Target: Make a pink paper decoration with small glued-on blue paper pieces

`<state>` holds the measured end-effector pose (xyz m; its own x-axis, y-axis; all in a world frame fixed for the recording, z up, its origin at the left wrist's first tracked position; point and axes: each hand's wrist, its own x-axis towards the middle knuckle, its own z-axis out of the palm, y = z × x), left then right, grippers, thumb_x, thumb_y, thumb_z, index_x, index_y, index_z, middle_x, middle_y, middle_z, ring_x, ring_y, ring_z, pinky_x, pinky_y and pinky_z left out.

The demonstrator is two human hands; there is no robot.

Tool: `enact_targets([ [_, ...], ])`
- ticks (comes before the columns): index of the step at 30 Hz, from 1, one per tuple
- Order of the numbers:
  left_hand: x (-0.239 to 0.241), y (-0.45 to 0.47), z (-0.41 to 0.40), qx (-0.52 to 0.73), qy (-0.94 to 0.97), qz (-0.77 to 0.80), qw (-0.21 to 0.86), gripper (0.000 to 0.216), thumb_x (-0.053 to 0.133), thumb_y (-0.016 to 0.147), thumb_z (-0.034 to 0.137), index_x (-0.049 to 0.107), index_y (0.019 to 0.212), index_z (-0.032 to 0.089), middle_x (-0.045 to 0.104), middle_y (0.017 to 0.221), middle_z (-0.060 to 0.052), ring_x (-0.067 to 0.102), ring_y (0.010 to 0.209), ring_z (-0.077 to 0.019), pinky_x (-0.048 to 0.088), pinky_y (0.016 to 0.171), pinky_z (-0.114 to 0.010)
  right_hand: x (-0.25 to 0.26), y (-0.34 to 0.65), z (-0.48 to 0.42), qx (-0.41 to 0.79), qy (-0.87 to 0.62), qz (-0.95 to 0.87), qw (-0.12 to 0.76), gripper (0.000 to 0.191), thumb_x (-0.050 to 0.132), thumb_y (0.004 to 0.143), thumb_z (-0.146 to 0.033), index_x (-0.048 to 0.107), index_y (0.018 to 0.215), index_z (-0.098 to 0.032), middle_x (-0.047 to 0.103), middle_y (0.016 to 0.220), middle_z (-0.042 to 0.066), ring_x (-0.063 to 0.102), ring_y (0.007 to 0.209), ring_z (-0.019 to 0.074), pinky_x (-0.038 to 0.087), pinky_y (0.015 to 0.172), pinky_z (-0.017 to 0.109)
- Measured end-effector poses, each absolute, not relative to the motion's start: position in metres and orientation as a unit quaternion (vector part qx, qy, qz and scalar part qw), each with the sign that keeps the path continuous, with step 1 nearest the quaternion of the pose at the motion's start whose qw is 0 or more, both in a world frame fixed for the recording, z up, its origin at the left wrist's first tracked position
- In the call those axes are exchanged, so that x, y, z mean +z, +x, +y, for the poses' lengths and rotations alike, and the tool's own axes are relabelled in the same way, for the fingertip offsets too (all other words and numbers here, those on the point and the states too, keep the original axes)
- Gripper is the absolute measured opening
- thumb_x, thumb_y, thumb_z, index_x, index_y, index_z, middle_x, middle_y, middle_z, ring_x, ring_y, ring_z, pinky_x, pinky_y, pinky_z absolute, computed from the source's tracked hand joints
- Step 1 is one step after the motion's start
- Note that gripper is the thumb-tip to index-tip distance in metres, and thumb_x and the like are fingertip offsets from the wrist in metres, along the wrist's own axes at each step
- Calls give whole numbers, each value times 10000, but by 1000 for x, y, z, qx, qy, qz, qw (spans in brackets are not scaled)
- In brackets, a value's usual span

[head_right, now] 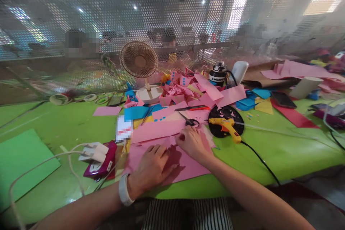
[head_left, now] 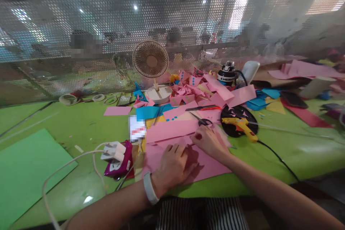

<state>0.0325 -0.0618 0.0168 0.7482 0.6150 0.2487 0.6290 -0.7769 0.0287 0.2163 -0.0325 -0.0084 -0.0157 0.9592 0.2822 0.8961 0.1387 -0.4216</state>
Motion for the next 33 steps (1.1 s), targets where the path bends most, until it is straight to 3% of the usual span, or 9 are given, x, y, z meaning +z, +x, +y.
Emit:
enact_targets([
  [6, 14, 30, -62, -142, -933, -331, 2, 428, 397, 870, 471, 592, 964, 102, 596, 975, -143, 547, 926, -263, 488, 744, -413, -8, 216, -32, 63, -651, -710, 262, 143, 558, 747, -208, 566, 607, -181, 602, 725, 22, 527, 765, 159, 316, 702, 262],
  [20, 17, 29, -61, -102, -940, -327, 8, 286, 435, 875, 352, 592, 929, 120, 613, 921, -119, 561, 895, -249, 500, 736, -409, -13, 220, -26, 106, -665, -680, 291, 181, 565, 755, -260, 558, 593, -179, 598, 708, 13, 528, 678, 139, 324, 624, 247],
  [33, 19, 30, -61, -86, -939, -332, -1, 293, 432, 877, 352, 588, 946, 114, 608, 959, -122, 554, 909, -255, 493, 750, -423, -12, 219, -27, 99, -663, -692, 270, 149, 558, 743, -227, 565, 603, -179, 602, 717, 19, 529, 715, 146, 330, 667, 251],
])
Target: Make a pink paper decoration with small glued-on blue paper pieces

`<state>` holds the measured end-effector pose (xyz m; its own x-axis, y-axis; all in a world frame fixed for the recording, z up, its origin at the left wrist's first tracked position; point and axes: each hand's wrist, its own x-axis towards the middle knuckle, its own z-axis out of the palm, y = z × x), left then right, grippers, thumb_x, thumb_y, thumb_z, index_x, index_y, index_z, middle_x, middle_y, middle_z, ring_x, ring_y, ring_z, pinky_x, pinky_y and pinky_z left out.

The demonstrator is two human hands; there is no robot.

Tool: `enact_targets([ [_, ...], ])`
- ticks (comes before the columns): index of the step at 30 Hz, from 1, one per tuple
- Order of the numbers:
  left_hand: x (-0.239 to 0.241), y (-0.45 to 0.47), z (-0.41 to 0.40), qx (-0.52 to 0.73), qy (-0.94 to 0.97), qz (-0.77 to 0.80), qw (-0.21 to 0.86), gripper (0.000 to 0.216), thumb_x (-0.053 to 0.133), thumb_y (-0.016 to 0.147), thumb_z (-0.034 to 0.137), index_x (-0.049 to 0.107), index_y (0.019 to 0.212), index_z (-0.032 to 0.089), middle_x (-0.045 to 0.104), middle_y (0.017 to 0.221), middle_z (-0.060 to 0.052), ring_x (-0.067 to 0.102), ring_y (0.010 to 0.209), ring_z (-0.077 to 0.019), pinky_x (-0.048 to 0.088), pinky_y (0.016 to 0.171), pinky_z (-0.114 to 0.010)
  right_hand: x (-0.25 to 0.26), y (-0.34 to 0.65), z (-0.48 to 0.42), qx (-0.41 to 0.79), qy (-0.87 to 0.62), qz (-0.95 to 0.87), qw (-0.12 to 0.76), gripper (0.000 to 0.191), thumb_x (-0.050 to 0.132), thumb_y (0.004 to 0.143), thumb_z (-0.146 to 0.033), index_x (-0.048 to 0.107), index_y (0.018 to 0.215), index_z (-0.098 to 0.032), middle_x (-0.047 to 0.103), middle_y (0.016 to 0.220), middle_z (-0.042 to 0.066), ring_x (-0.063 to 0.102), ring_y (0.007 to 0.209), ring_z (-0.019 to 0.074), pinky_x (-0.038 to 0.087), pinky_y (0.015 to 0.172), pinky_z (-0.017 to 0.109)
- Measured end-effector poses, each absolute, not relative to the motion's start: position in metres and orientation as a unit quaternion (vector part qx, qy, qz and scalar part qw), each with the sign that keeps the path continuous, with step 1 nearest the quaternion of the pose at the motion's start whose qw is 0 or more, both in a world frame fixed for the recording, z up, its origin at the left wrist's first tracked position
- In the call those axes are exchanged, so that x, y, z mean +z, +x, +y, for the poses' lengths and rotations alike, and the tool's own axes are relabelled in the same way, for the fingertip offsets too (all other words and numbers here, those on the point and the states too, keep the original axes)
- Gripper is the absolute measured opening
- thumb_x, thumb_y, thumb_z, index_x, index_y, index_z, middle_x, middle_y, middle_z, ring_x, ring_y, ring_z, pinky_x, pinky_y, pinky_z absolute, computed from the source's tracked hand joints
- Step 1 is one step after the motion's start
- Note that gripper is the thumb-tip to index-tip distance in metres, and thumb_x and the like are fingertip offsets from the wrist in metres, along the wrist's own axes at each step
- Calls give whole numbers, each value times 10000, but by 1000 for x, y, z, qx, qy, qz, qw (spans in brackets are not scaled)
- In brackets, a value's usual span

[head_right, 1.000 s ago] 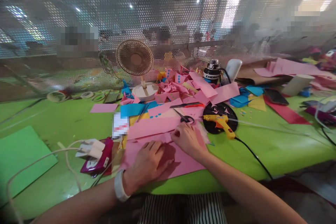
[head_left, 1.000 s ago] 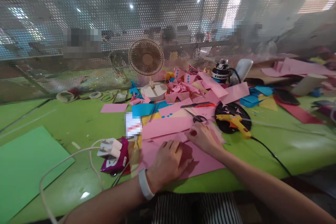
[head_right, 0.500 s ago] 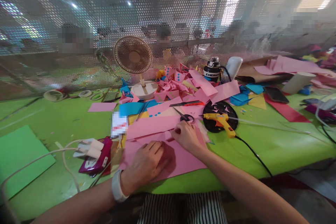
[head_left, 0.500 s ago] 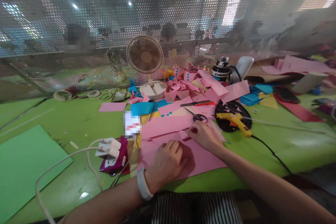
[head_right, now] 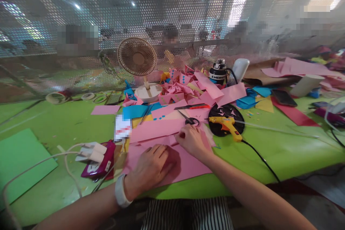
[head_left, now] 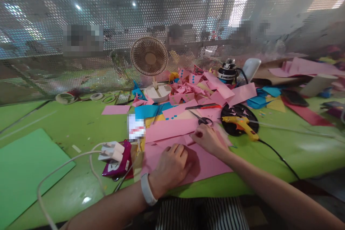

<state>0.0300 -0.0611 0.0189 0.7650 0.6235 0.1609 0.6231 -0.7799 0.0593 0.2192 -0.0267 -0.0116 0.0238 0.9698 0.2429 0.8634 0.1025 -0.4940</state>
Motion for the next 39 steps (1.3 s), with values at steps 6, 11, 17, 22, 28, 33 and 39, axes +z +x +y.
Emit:
enact_targets([
  [6, 18, 30, -61, 90, 939, 333, 3, 296, 426, 879, 364, 577, 952, 120, 602, 952, -122, 549, 908, -255, 484, 748, -424, -4, 215, -30, 83, -666, -696, 255, 146, 557, 742, -217, 584, 604, -176, 609, 714, 21, 523, 713, 149, 309, 649, 257],
  [11, 17, 30, -60, 95, 938, 333, 3, 317, 406, 887, 379, 554, 1005, 124, 599, 947, -108, 543, 874, -244, 477, 735, -406, -4, 215, -30, 78, -664, -697, 259, 147, 567, 744, -228, 589, 607, -179, 611, 715, 21, 528, 726, 153, 311, 654, 258],
  [17, 18, 31, -59, 125, 938, 324, -7, 455, 376, 887, 455, 497, 1162, 114, 583, 1030, -132, 531, 909, -247, 460, 759, -404, -9, 217, -28, 87, -649, -704, 275, 173, 568, 756, -243, 588, 595, -184, 614, 702, 26, 532, 748, 163, 331, 714, 268],
  [22, 17, 32, -59, 125, 936, 330, -14, 469, 386, 859, 534, 574, 998, 127, 576, 1042, -126, 519, 935, -259, 447, 783, -424, -8, 216, -28, 84, -649, -707, 268, 148, 576, 739, -216, 590, 595, -185, 618, 710, 22, 535, 782, 166, 329, 736, 266],
  [28, 15, 32, -59, 134, 933, 333, -18, 446, 381, 859, 531, 581, 925, 139, 567, 1022, -124, 516, 912, -251, 444, 774, -425, -6, 215, -30, 75, -654, -704, 268, 157, 564, 749, -216, 583, 596, -184, 606, 704, 21, 534, 768, 162, 327, 710, 261],
  [33, 16, 33, -58, 137, 933, 332, -18, 455, 372, 859, 539, 576, 919, 138, 566, 1008, -120, 513, 905, -251, 445, 766, -426, -7, 215, -30, 72, -653, -706, 264, 165, 557, 758, -216, 580, 598, -184, 606, 710, 25, 533, 769, 164, 325, 710, 264],
  [39, 16, 32, -58, 129, 933, 335, -4, 436, 389, 856, 531, 574, 900, 139, 563, 1015, -115, 512, 909, -256, 443, 769, -434, -9, 215, -29, 72, -652, -707, 265, 152, 559, 743, -200, 561, 592, -184, 602, 716, 24, 525, 786, 166, 321, 739, 270],
])
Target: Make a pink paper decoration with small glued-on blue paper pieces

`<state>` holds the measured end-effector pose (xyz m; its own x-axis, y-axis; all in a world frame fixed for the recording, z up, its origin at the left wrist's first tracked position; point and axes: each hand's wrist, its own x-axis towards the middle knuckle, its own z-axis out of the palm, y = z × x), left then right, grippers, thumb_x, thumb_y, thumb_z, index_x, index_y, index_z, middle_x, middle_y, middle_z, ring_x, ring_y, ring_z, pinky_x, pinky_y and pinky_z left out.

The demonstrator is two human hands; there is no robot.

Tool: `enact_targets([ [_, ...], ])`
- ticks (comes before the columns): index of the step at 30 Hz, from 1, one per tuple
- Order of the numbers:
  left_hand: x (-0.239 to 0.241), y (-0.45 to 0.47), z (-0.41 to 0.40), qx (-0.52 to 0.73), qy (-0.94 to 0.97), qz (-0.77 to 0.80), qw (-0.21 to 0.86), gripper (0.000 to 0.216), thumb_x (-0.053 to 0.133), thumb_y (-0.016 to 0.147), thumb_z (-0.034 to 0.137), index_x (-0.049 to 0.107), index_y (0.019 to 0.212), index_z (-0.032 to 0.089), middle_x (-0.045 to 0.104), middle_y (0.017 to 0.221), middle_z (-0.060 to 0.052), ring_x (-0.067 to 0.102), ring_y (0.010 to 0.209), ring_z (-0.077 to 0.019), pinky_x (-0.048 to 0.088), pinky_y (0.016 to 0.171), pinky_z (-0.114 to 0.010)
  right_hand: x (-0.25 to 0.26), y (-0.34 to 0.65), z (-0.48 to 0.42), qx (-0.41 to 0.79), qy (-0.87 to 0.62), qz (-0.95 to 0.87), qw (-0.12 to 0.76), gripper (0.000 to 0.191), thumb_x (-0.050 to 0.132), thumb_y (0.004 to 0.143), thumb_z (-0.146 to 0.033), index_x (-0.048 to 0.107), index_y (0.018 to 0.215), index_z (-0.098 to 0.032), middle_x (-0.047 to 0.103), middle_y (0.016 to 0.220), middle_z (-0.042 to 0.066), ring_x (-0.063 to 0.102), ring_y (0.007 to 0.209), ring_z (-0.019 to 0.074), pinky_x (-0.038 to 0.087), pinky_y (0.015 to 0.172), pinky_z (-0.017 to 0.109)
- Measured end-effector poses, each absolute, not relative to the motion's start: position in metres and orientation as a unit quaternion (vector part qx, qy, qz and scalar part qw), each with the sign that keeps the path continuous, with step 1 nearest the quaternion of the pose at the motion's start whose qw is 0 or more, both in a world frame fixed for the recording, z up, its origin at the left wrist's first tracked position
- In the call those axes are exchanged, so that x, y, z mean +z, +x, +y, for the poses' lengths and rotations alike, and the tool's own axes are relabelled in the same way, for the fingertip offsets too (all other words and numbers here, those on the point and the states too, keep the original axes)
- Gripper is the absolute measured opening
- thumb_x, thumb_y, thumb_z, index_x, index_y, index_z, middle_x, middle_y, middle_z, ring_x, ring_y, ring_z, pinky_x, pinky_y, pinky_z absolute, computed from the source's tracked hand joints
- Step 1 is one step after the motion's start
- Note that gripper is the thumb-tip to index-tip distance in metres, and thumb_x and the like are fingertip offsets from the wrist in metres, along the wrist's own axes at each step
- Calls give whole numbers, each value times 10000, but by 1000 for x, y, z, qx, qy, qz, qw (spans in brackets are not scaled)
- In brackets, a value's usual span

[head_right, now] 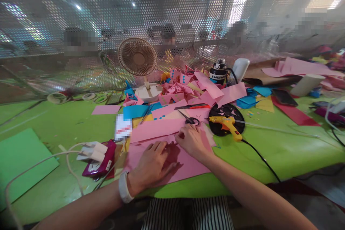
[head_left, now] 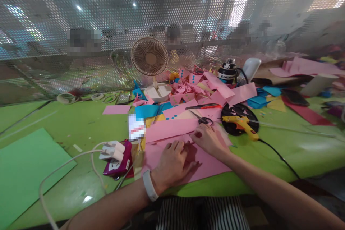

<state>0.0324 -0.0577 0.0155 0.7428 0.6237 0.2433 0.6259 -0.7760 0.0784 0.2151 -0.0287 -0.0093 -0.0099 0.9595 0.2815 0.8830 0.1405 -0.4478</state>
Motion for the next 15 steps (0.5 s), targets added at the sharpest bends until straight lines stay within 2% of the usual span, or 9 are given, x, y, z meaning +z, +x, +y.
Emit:
enact_targets([
  [10, 15, 33, -57, -121, -933, -339, -1, 439, 388, 856, 531, 575, 886, 135, 555, 1020, -116, 508, 905, -258, 439, 778, -438, -7, 214, -30, 72, -652, -710, 258, 147, 558, 753, -208, 573, 610, -179, 606, 736, 31, 519, 804, 173, 310, 754, 277],
  [15, 15, 33, -56, -125, -929, -348, -7, 456, 380, 857, 539, 575, 947, 137, 548, 1033, -111, 502, 912, -257, 432, 796, -441, -6, 214, -31, 60, -654, -710, 256, 151, 555, 759, -214, 576, 613, -180, 608, 737, 31, 523, 805, 171, 313, 750, 273],
])
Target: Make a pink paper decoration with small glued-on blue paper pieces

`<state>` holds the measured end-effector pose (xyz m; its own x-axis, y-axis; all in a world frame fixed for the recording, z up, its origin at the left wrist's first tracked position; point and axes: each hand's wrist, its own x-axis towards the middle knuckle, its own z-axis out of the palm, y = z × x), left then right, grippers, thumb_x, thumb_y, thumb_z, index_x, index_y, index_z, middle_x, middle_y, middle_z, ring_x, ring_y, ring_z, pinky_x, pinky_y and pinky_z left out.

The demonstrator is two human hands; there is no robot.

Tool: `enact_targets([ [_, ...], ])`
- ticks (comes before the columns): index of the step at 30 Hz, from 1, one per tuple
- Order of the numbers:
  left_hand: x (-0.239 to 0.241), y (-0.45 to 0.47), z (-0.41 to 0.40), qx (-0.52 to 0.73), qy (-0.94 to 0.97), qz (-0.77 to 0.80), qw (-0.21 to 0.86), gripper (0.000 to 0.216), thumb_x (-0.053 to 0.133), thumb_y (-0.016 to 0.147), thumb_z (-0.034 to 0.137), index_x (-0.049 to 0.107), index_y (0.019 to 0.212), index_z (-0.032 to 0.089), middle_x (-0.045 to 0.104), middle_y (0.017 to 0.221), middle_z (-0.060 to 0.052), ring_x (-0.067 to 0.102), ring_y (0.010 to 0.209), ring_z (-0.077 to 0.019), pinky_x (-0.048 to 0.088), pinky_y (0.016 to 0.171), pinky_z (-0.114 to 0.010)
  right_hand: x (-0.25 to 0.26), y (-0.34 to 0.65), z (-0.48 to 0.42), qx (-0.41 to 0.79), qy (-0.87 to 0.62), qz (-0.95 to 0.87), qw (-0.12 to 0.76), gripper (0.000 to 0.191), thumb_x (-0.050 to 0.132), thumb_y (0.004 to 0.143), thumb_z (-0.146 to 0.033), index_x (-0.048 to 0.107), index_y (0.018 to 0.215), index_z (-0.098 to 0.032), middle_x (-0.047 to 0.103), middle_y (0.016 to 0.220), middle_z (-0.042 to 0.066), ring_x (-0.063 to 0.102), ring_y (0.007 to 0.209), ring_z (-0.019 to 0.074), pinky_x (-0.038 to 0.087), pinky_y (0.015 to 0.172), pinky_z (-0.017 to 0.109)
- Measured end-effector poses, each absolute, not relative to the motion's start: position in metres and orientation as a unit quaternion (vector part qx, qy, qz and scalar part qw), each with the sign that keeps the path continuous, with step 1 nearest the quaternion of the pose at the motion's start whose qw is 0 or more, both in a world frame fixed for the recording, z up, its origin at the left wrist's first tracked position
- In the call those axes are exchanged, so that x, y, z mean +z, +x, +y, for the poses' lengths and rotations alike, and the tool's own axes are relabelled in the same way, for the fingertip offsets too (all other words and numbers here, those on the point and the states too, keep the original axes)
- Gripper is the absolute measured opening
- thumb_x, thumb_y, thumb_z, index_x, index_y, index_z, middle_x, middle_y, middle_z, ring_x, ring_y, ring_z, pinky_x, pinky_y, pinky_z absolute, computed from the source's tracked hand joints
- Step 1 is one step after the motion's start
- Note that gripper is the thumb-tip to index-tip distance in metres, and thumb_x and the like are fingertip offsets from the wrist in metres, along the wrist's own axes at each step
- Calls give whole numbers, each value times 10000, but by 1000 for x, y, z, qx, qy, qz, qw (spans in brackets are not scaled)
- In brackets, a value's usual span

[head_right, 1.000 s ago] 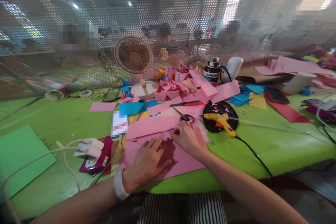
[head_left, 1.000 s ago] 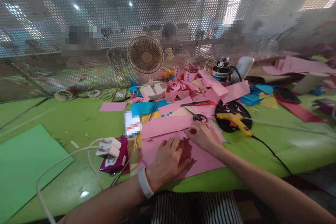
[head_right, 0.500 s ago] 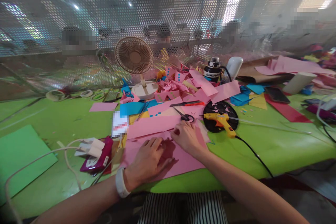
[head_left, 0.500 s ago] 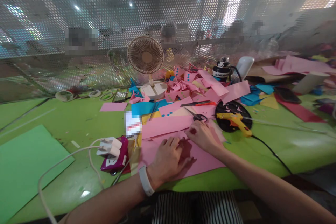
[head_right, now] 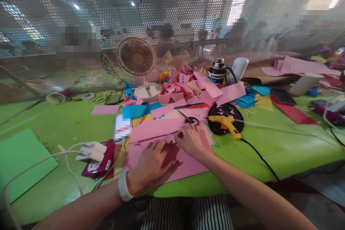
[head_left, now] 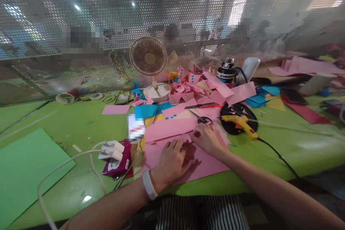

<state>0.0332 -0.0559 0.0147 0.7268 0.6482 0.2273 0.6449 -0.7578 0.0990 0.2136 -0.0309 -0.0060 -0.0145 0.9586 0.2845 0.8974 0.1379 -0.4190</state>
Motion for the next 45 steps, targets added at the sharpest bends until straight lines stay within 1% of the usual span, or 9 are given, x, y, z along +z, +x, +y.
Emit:
enact_targets([
  [13, 14, 33, -53, 136, 928, 345, 19, 422, 385, 864, 518, 571, 964, 153, 542, 991, -99, 502, 881, -245, 429, 783, -429, -7, 212, -32, 11, -657, -720, 224, 150, 539, 769, -220, 576, 628, -186, 626, 745, 48, 539, 821, 199, 323, 742, 292],
  [20, 14, 35, -53, 129, 928, 348, 9, 418, 388, 862, 521, 577, 900, 150, 542, 986, -101, 498, 878, -241, 427, 788, -423, 0, 214, -34, 12, -646, -725, 237, 156, 526, 806, -259, 589, 687, -179, 623, 771, 54, 552, 804, 193, 366, 735, 287],
  [23, 16, 36, -55, 121, 929, 349, 2, 439, 379, 861, 529, 573, 950, 145, 543, 996, -109, 497, 893, -246, 424, 798, -421, 6, 218, -36, 0, -642, -725, 251, 160, 505, 829, -254, 606, 729, -181, 638, 812, 54, 561, 828, 198, 381, 778, 309],
  [25, 18, 38, -56, 122, 928, 353, 2, 457, 379, 856, 538, 563, 979, 139, 544, 989, -111, 498, 886, -245, 425, 793, -418, 8, 220, -39, -4, -620, -742, 253, 162, 479, 842, -219, 629, 790, -185, 656, 873, 52, 565, 883, 200, 387, 825, 323],
  [27, 19, 39, -57, 122, 927, 355, 2, 450, 384, 851, 539, 559, 969, 141, 544, 974, -107, 499, 874, -244, 429, 772, -415, 8, 222, -45, -11, -573, -783, 241, 207, 449, 852, -195, 638, 936, -180, 652, 1031, 63, 549, 992, 204, 387, 883, 336],
  [29, 18, 40, -57, 123, 928, 352, 2, 429, 395, 849, 529, 559, 952, 146, 545, 963, -103, 499, 878, -248, 429, 760, -415, 7, 223, -54, -27, -512, -831, 216, 300, 421, 870, -211, 590, 1113, -160, 575, 1223, 80, 486, 1134, 208, 363, 957, 354],
  [31, 17, 39, -57, 127, 928, 350, 0, 412, 402, 853, 506, 555, 968, 141, 546, 975, -107, 497, 895, -252, 427, 768, -418, 3, 225, -64, -45, -474, -859, 190, 378, 403, 883, -242, 518, 1227, -135, 479, 1337, 95, 403, 1235, 215, 329, 1009, 380],
  [35, 14, 36, -56, 119, 932, 343, 0, 387, 396, 872, 456, 557, 998, 127, 546, 1040, -118, 491, 939, -256, 422, 807, -428, -10, 229, -76, -53, -467, -869, 157, 459, 401, 886, -281, 431, 1315, -124, 395, 1400, 103, 340, 1289, 231, 295, 1048, 425],
  [45, 14, 36, -54, 103, 933, 345, 5, 429, 390, 871, 480, 556, 1044, 124, 548, 1083, -118, 483, 958, -262, 423, 828, -441, -21, 231, -74, -30, -462, -873, 156, 461, 357, 909, -304, 403, 1340, -147, 398, 1401, 76, 325, 1303, 211, 291, 1064, 424],
])
